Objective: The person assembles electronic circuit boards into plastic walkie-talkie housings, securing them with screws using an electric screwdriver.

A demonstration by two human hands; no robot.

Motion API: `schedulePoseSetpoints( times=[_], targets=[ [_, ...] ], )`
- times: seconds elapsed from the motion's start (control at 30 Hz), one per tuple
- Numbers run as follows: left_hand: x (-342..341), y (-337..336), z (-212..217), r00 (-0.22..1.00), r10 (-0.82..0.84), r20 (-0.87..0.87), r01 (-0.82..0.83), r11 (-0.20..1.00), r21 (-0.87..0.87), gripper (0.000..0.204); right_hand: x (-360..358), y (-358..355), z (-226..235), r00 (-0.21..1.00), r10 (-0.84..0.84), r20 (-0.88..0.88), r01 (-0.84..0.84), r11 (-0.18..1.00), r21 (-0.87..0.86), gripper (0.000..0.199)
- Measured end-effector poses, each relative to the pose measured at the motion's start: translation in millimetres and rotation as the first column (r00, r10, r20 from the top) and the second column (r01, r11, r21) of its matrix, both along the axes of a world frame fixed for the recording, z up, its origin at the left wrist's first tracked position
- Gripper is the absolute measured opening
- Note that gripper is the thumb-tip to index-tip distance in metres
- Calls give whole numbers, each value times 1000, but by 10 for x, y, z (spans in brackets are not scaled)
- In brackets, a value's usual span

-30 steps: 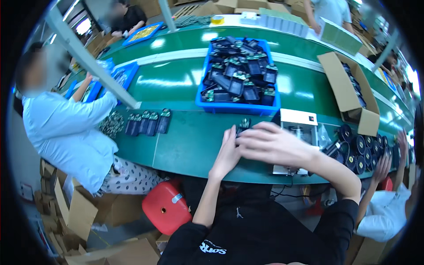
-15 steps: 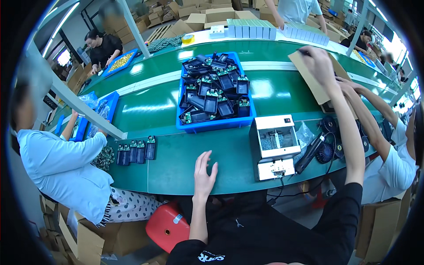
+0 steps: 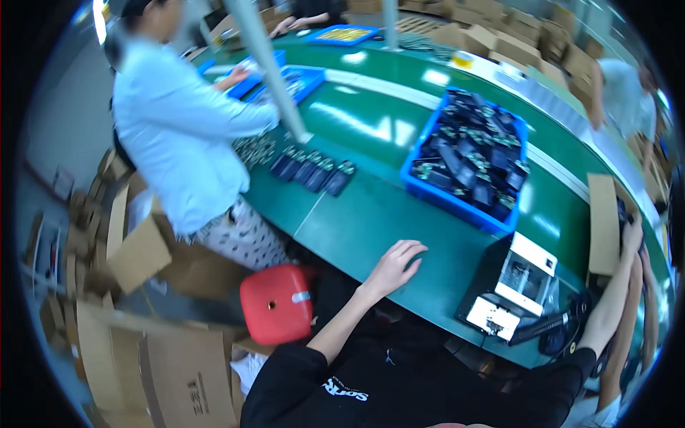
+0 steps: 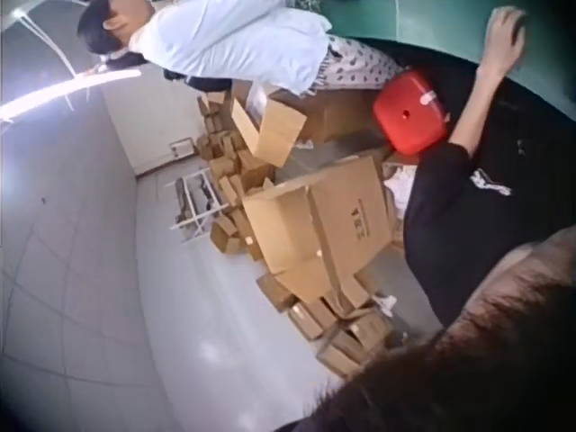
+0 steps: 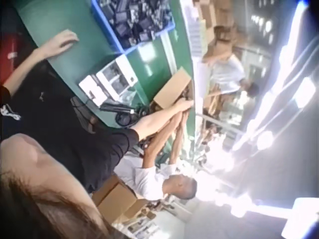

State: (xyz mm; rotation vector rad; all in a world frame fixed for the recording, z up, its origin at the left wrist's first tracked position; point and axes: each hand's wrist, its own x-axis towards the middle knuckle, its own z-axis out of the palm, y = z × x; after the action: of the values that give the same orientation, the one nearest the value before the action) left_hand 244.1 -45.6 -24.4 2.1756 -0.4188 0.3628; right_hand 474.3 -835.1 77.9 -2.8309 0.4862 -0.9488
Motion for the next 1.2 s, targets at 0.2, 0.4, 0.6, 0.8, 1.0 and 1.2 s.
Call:
schedulePoseSetpoints(
  times=[0.2,0.4,0.6,0.8,1.0,1.2],
  targets=[
    [-62,37,-61,996,-32,79,32,999,1,26,-21,-553,249,989,-146,-22,134,948,-288,34],
    [275,665,174,884,322,339,-374,922,99,25,55,-699,204,995,-95,3,82,839,-537,35],
    [940,1387,63,754,540,375,-655,666,357,25,-41,-962,-233,993,-103,55,111,979,-173,29],
    [860,1313,94,799,581,151,-556,621,552,30,93,-1379,-689,877,-98,-470,139,989,53,29],
    [548,944,513,872,490,-3,-441,788,430,27,-315,-1445,-153,959,142,-246,-108,983,147,39],
    [862,1569,728,961,200,189,-260,885,385,30,-1050,1059,534,910,406,-86,-393,910,134,36]
  ],
)
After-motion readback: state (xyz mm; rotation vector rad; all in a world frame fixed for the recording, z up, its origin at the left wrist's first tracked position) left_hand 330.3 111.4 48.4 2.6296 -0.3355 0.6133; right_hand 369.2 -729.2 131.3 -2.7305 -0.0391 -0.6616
